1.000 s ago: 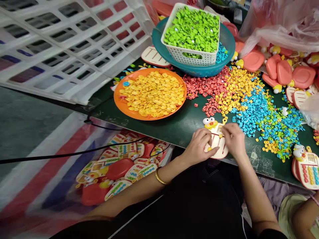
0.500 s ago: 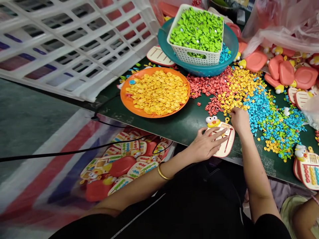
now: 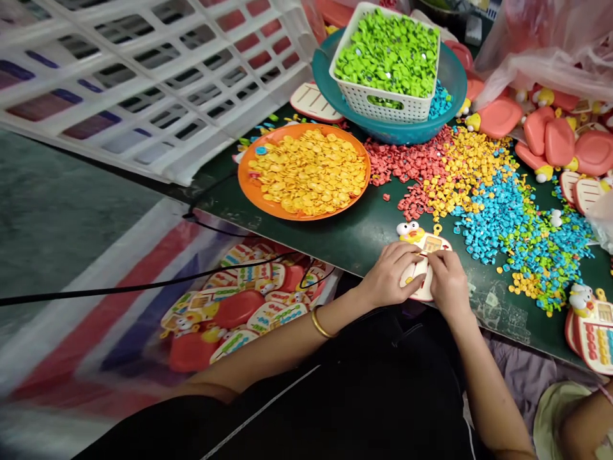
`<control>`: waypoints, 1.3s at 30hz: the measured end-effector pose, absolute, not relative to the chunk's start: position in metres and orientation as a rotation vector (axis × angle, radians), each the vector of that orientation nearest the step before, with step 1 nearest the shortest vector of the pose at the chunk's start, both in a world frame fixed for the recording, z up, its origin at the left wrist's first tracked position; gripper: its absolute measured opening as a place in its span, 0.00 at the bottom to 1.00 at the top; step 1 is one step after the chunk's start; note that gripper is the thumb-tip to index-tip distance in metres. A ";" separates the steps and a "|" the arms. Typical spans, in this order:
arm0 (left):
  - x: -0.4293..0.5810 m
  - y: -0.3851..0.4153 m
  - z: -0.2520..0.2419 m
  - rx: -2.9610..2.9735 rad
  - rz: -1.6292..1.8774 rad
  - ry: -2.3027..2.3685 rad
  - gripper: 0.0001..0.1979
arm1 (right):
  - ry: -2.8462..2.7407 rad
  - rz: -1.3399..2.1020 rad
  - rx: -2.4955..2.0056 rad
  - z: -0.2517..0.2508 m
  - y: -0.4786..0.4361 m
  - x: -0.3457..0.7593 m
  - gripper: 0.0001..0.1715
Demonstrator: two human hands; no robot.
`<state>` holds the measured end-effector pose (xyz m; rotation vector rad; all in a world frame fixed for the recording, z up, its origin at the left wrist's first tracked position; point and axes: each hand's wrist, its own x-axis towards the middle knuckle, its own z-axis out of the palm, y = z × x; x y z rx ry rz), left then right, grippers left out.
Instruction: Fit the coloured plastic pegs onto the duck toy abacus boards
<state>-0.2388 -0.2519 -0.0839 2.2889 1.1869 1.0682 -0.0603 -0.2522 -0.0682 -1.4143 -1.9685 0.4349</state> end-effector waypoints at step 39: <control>-0.239 -0.247 -0.083 2.287 0.972 1.306 0.14 | -1.901 0.521 -1.547 -0.062 -0.255 -0.071 0.15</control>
